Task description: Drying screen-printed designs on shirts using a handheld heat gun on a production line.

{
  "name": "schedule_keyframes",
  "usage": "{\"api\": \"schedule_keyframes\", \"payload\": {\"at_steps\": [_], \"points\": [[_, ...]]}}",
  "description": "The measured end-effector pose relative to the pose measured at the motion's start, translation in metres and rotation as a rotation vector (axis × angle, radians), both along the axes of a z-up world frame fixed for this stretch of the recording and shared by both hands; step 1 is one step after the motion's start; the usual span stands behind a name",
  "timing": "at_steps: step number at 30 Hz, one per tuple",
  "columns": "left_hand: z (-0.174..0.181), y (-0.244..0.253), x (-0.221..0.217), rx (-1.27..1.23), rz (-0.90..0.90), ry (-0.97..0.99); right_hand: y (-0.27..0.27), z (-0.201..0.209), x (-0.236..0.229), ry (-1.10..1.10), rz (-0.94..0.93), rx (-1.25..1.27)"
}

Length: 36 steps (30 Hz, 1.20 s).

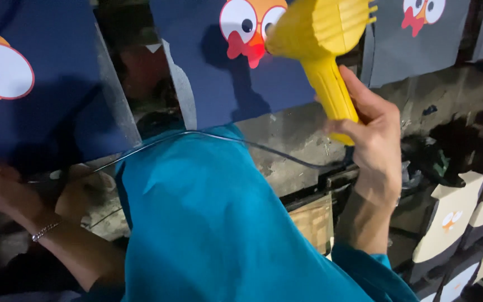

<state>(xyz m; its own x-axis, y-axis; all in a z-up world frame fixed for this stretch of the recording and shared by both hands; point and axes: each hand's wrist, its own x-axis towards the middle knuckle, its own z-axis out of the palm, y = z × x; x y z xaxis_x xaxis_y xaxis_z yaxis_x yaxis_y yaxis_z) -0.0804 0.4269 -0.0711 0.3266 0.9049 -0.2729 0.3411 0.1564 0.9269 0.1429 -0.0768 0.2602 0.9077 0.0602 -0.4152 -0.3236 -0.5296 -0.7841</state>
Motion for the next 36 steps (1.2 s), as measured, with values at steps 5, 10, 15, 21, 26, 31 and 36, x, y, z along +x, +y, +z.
{"api": "schedule_keyframes", "payload": {"at_steps": [5,10,15,21,26,31,36], "points": [[-0.01,0.003,-0.005,0.116,-0.091,0.004,-0.035,-0.02,0.0,0.038,0.043,0.076],[-0.028,0.015,-0.01,0.088,-0.051,0.024,-0.005,-0.023,0.024,-0.072,0.04,0.094],[0.014,-0.014,0.008,0.16,-0.127,-0.051,-0.018,-0.032,0.018,0.02,0.061,0.055],[0.029,-0.022,0.013,0.222,-0.188,0.003,-0.005,-0.03,0.026,-0.056,0.159,0.097],[0.011,-0.014,0.01,0.146,-0.112,-0.003,-0.004,-0.032,0.028,0.01,0.19,0.1],[0.0,-0.013,0.006,0.106,-0.071,-0.055,-0.001,-0.031,0.038,-0.083,0.271,0.016],[0.0,-0.012,0.003,0.261,-0.191,-0.036,-0.001,-0.034,0.041,-0.016,0.284,0.076]]}}
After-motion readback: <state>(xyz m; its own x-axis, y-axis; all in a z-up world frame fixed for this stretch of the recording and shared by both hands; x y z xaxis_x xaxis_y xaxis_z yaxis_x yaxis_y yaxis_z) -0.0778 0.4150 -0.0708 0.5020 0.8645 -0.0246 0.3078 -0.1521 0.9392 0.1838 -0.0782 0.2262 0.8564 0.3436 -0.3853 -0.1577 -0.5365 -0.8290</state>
